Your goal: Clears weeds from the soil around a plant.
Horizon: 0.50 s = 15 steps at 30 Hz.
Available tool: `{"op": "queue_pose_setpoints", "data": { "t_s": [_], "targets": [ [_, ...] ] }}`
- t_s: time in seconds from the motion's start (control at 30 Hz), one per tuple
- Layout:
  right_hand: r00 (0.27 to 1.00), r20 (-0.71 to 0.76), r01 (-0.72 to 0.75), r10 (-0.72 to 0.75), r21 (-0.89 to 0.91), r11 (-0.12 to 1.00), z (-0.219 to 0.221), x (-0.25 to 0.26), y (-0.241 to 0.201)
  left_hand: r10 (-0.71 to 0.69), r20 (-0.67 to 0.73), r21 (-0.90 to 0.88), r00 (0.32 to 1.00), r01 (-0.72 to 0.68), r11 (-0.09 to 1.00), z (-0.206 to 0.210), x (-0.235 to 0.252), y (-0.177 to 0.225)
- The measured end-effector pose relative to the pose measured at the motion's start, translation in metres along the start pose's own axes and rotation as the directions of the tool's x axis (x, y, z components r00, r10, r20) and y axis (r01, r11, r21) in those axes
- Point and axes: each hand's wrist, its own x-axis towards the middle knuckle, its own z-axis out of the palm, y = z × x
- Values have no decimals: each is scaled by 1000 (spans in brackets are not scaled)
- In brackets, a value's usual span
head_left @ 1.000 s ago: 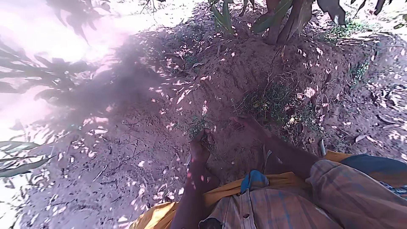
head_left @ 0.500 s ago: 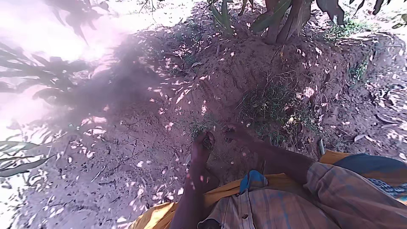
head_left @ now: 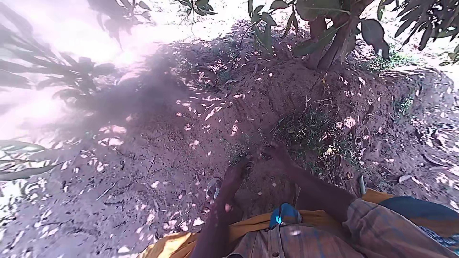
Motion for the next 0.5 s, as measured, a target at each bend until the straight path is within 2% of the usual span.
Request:
{"op": "queue_pose_setpoints", "data": {
  "t_s": [0.17, 0.27, 0.4, 0.5],
  "targets": [
    [978, 210, 24, 15, -182, 983, 16, -16, 16, 30, -105, 51, 994, -25, 998, 2, -8, 8],
    [960, 272, -21, 61, -150, 988, 14, -13, 16, 25, -169, 49, 985, -17, 999, 2, -7, 12],
    [964, 199, -171, 175, -41, 984, 9, -7, 8, 40, -282, -69, 959, -62, 996, -5, 1, 15],
    [977, 105, -178, 185, -69, 982, 1, -2, 6, 23, -326, -156, 945, -77, 985, -7, 3, 16]
  ]
}}
